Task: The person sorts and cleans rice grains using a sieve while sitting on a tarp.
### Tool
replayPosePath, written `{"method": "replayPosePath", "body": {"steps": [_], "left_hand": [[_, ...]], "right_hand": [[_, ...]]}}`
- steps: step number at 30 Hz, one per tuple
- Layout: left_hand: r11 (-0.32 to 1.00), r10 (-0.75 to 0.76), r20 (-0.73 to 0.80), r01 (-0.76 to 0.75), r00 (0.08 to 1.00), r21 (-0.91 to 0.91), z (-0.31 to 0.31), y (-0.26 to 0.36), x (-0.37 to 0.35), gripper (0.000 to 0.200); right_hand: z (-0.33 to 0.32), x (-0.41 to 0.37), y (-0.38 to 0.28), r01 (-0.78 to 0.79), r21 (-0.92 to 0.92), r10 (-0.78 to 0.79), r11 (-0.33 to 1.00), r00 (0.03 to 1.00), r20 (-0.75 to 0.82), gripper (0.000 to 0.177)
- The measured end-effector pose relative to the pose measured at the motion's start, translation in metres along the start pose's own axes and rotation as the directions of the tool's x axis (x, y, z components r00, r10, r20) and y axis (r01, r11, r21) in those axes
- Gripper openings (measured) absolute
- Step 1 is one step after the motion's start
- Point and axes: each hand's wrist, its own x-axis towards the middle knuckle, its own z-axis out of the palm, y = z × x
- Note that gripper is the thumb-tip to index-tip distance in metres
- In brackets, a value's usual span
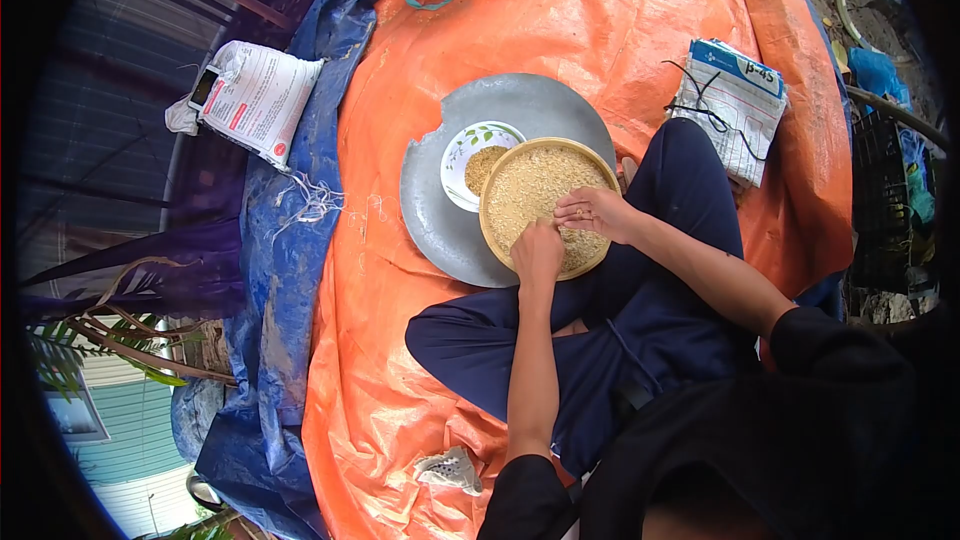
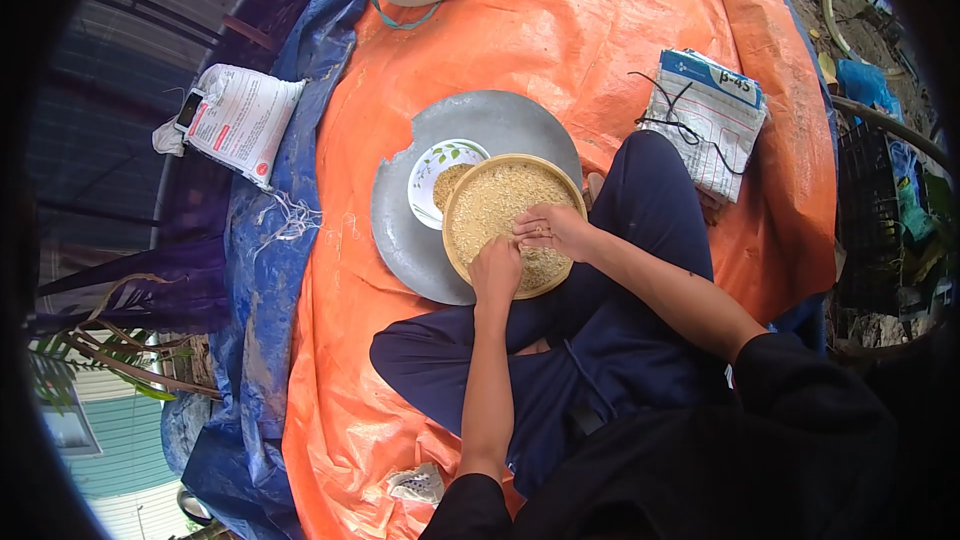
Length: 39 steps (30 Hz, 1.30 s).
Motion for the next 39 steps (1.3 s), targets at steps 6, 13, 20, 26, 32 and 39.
{"method": "replayPosePath", "body": {"steps": [6, 13, 20, 26, 32, 39], "left_hand": [[0.998, -0.067, -0.041, 0.067, 0.997, -0.004, -0.004, -0.007, 0.002, 0.025], [0.999, -0.043, -0.044, 0.043, 0.998, -0.021, -0.004, -0.01, 0.0, 0.018], [0.998, -0.053, -0.029, 0.052, 0.998, -0.048, -0.005, -0.016, -0.001, 0.011], [0.999, -0.032, -0.012, 0.031, 0.999, -0.042, -0.012, -0.014, -0.001, 0.009], [0.999, -0.018, -0.033, 0.017, 0.999, -0.051, -0.007, -0.019, -0.002, 0.011], [0.999, -0.025, -0.02, 0.024, 0.999, -0.048, -0.009, -0.017, -0.001, 0.013]], "right_hand": [[-0.003, 0.002, 0.001, -0.028, -0.004, 0.028, 1.0, 1.0, -0.001, 0.034], [-0.002, 0.003, 0.001, -0.042, -0.014, 0.042, 0.999, 0.999, -0.014, 0.036], [-0.002, 0.002, 0.001, -0.045, -0.016, 0.045, 0.999, 0.999, -0.016, 0.038], [-0.001, 0.001, 0.001, -0.043, -0.025, 0.042, 0.999, 0.999, -0.009, 0.038], [-0.002, 0.002, 0.001, -0.04, -0.027, 0.04, 0.999, 0.999, 0.005, 0.038], [-0.002, 0.001, 0.001, -0.04, -0.032, 0.04, 0.999, 0.999, -0.002, 0.038]]}}
